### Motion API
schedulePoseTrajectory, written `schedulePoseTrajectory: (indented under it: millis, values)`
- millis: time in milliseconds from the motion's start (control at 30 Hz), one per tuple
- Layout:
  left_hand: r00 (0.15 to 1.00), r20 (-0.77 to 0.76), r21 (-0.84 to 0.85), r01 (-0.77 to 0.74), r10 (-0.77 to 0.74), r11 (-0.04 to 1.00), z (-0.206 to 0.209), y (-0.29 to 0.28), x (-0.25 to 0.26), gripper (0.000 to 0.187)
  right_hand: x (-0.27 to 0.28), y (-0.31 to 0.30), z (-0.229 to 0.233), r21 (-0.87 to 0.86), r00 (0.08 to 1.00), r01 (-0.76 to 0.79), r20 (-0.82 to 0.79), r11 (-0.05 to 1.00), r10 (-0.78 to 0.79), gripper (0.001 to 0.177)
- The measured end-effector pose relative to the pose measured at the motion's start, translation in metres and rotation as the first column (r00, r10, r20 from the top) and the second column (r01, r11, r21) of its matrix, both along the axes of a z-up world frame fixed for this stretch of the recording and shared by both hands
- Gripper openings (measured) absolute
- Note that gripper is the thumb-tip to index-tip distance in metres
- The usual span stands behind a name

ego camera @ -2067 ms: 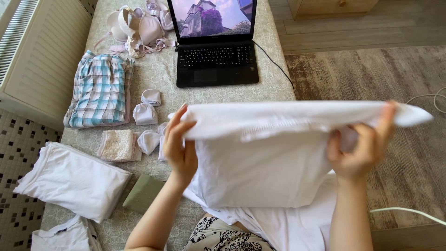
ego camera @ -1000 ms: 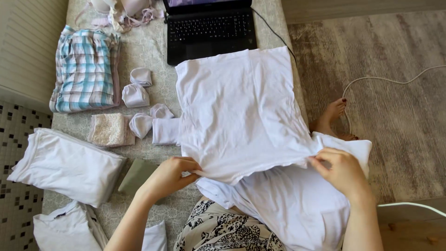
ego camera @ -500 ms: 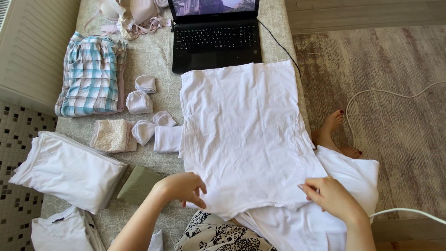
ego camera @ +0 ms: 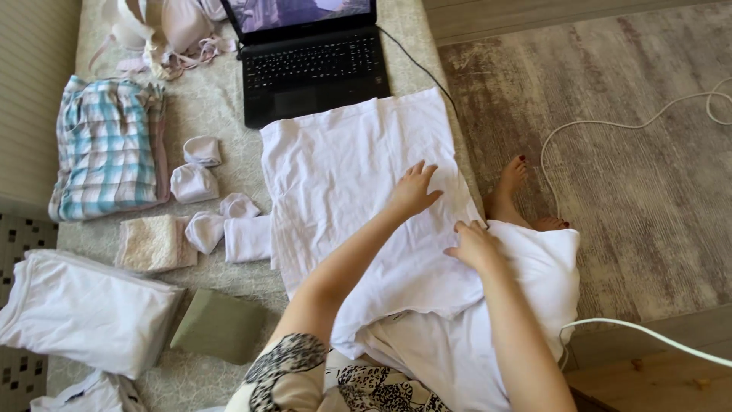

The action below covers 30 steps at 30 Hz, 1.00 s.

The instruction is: Folding a white t-shirt while sitting on a bed.

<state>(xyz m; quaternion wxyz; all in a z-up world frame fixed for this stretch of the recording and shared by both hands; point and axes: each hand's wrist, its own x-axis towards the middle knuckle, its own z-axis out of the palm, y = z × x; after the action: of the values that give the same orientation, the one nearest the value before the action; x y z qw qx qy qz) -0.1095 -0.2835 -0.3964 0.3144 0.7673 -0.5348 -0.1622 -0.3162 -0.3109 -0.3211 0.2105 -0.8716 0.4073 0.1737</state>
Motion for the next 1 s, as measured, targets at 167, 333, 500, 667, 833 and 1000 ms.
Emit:
schedulePoseTrajectory:
  millis: [167,333,500,667,833,1000]
  values:
    - [0.983,0.175,0.164,-0.080,0.050,0.983,-0.028,-0.081,-0.024,0.093,-0.003,-0.006,0.006,-0.055,0.984,0.080,-0.154,0.995,-0.088,0.066]
    - [0.957,0.284,0.372,-0.162,0.053,0.914,-0.020,-0.125,-0.031,0.096,-0.008,-0.013,-0.013,-0.174,0.984,0.061,-0.157,0.983,-0.089,0.075]
    - [0.948,0.305,0.514,-0.244,0.090,0.822,-0.013,-0.143,-0.023,0.100,-0.008,-0.014,-0.017,-0.088,0.965,0.038,-0.255,0.995,-0.059,0.081]
    - [0.937,0.345,0.530,-0.249,0.062,0.811,-0.031,-0.151,-0.019,0.103,-0.008,-0.016,-0.018,0.002,0.970,0.099,-0.225,0.995,-0.096,0.071]
    - [0.937,0.336,0.506,-0.265,0.095,0.821,-0.025,-0.150,-0.007,0.106,-0.012,-0.022,-0.042,0.006,0.981,0.137,-0.139,0.991,-0.135,0.057]
    - [0.986,-0.029,0.296,-0.149,0.164,0.944,-0.003,-0.124,0.019,0.083,-0.011,-0.007,-0.005,0.116,0.962,0.253,0.078,0.960,-0.263,0.029]
